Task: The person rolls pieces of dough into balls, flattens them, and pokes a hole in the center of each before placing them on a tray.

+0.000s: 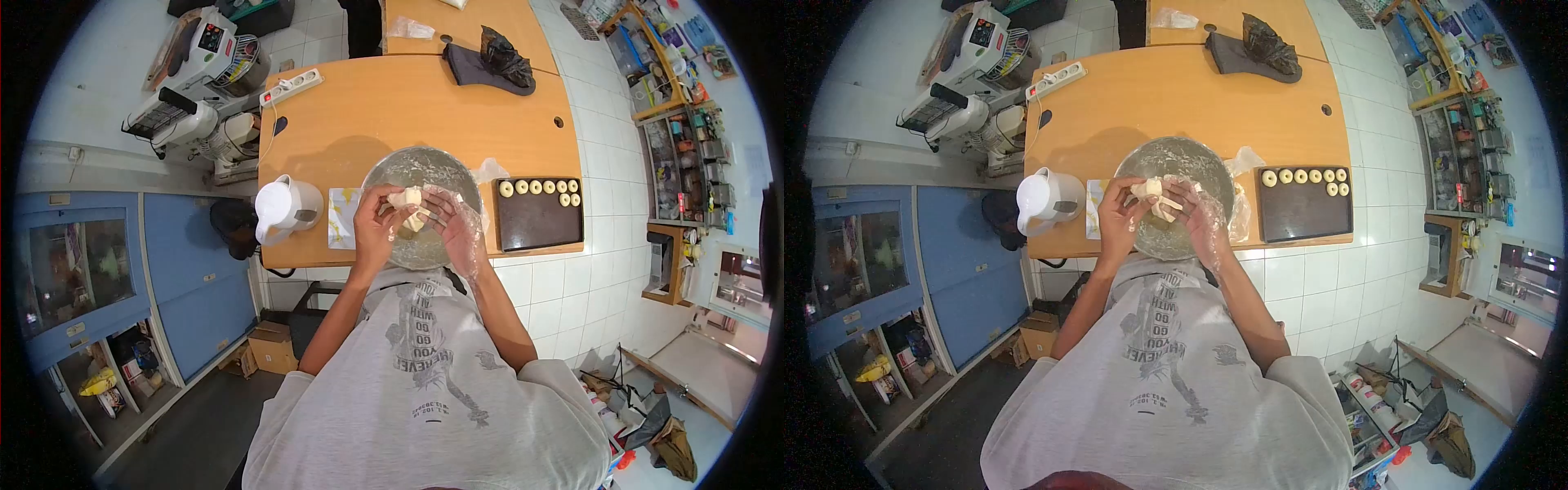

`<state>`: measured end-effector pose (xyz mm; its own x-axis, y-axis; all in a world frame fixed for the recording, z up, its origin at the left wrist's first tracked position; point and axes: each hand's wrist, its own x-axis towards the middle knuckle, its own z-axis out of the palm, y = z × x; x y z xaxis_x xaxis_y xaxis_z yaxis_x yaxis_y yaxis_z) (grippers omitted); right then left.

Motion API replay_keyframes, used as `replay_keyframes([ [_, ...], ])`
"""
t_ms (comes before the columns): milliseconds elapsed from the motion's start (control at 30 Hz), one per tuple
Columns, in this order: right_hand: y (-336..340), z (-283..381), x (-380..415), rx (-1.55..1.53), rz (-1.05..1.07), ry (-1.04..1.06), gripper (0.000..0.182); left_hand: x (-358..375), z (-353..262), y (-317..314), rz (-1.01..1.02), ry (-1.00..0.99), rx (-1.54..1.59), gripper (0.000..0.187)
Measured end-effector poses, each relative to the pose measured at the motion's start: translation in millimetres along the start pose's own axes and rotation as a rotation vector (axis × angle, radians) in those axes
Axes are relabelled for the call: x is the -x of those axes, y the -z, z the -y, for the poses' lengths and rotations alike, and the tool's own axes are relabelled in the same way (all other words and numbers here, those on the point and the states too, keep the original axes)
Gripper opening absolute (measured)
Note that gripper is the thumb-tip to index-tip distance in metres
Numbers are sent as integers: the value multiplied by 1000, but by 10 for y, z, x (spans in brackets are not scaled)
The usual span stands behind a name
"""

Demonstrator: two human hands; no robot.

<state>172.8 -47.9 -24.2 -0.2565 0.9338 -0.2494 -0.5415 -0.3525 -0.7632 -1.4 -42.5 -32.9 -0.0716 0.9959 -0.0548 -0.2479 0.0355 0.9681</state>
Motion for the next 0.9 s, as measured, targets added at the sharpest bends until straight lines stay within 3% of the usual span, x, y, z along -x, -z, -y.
replay_keyframes([
  [200, -86, 25, 8, 334, -25, 72, 59, -41, 252, 170, 61, 38, -88, 31],
  [333, -44, 194, -82, 201, 53, 62, 58, -59, 153, 186, 43, 165, 172, 25],
  [400, -108, 208, -108, 210, -81, 124, 57, -35, 106, 121, 0, 132, 410, 28],
  [533, -119, 114, -108, 201, -118, 148, 57, -25, 37, 82, -97, 110, 395, 29],
  [600, -141, 50, -81, 84, 5, 136, 55, -48, 127, 112, -41, -174, 52, 27],
  [733, -279, -37, -21, 441, -38, 190, 52, -27, 122, 136, 5, -183, -194, 24],
  [900, -236, 56, -46, 429, -2, 165, 54, -92, 16, 196, -2, 25, -156, 18],
])
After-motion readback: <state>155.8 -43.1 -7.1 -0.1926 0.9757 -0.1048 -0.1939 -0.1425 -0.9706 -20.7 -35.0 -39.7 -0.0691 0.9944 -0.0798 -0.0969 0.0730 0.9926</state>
